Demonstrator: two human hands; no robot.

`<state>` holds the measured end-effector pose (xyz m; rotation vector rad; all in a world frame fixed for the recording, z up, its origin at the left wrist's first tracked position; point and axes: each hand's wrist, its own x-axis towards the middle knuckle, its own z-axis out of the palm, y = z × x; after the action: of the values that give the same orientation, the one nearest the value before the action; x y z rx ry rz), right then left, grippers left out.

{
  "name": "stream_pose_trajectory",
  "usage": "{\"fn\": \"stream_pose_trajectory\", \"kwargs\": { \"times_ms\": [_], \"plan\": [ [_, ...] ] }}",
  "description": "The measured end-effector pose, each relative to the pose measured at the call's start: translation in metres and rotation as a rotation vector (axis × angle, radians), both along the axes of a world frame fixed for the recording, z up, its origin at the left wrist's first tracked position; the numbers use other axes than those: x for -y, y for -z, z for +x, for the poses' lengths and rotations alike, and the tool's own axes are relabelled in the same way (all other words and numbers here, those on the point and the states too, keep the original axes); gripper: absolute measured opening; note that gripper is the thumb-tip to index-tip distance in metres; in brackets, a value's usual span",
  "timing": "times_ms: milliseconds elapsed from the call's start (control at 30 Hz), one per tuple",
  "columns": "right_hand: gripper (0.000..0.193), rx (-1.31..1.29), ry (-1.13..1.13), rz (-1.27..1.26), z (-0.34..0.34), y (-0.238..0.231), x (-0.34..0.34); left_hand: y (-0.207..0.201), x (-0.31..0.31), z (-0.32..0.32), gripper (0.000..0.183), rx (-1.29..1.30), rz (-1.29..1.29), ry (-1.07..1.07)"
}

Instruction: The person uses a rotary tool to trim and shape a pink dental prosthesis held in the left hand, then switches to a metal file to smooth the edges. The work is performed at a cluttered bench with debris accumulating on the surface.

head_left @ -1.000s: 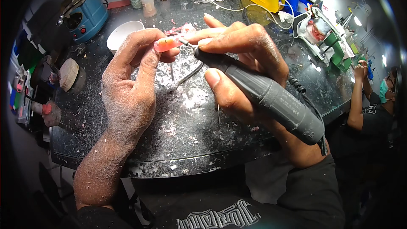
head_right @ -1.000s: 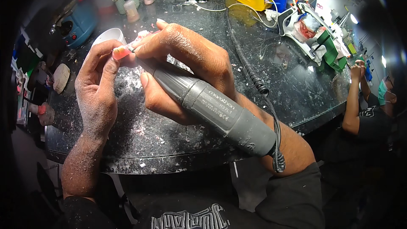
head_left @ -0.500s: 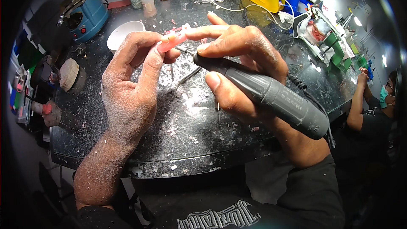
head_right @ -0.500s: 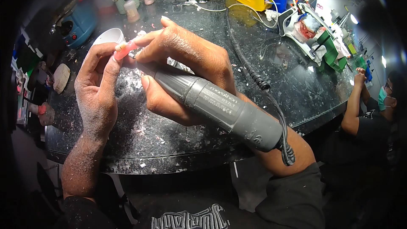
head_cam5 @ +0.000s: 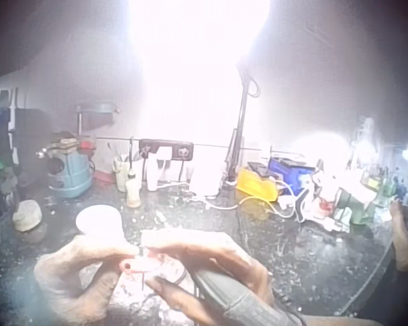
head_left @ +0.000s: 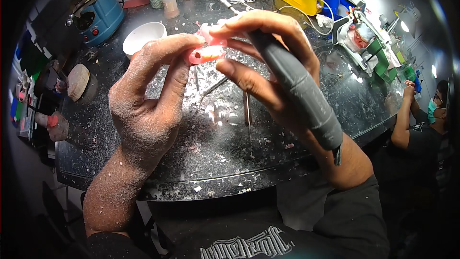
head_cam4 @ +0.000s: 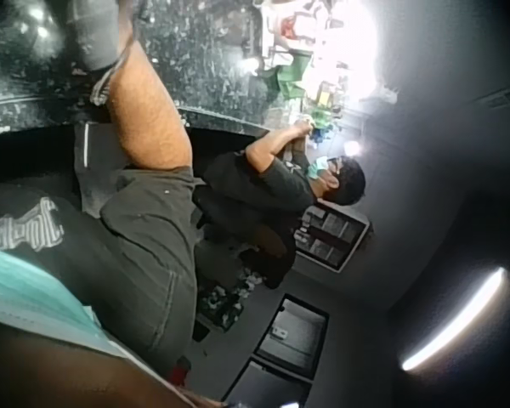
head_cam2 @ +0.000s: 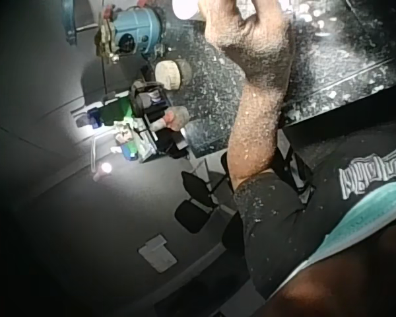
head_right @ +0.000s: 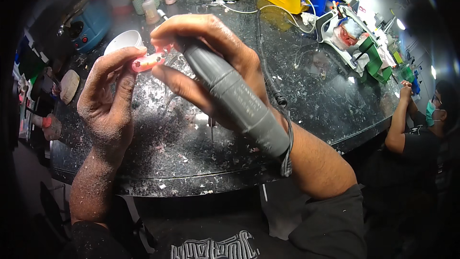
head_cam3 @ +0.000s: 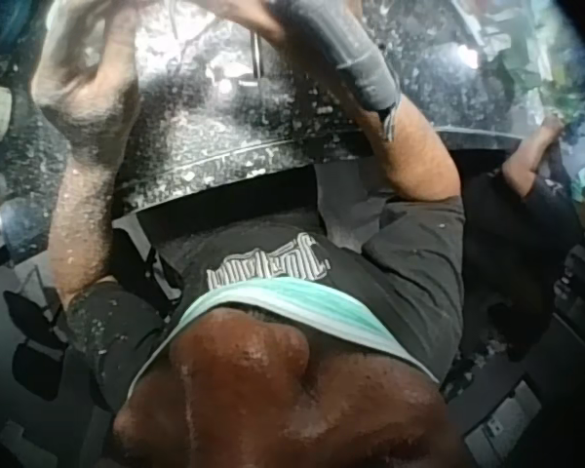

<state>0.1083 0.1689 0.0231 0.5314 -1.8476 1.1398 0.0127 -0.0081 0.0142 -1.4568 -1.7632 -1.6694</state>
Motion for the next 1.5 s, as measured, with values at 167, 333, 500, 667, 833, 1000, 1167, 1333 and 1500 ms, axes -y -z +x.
{"fn": "stream_pose_trajectory", "kwargs": {
  "times_ms": [167,333,500,667,833,1000,1167,1333,1500],
  "plan": [
    [0.039,-0.267,0.168,0.362,-0.004,0.0,-0.009,-0.001,0.0,0.003,0.024,0.127,0.036,0.144],
    [0.038,-0.35,0.16,0.396,-0.008,0.0,-0.013,-0.003,0.0,0.01,0.036,0.547,0.141,0.431],
    [0.036,-0.374,0.204,0.471,-0.004,-0.002,-0.017,0.0,-0.003,0.013,0.037,0.639,0.095,0.41],
    [0.036,-0.364,0.177,0.444,-0.006,-0.002,-0.009,-0.001,-0.005,0.01,0.037,0.714,0.161,0.402],
    [0.039,-0.254,0.116,0.321,-0.001,-0.003,-0.007,-0.005,-0.005,0.005,0.04,0.946,0.129,0.572],
    [0.048,-0.161,0.109,0.197,0.0,0.001,-0.005,0.005,0.002,-0.01,0.047,1.228,0.204,0.877],
    [0.047,-0.072,0.105,0.287,0.011,-0.005,-0.007,0.005,0.005,-0.01,0.054,1.299,0.182,1.053],
    [0.044,-0.208,0.03,0.422,0.003,-0.001,-0.022,0.002,0.004,-0.009,0.053,1.311,0.168,1.094],
    [0.044,-0.246,-0.046,0.366,-0.004,0.003,-0.014,0.005,0.002,-0.013,0.043,1.245,0.184,1.182]
  ]
}}
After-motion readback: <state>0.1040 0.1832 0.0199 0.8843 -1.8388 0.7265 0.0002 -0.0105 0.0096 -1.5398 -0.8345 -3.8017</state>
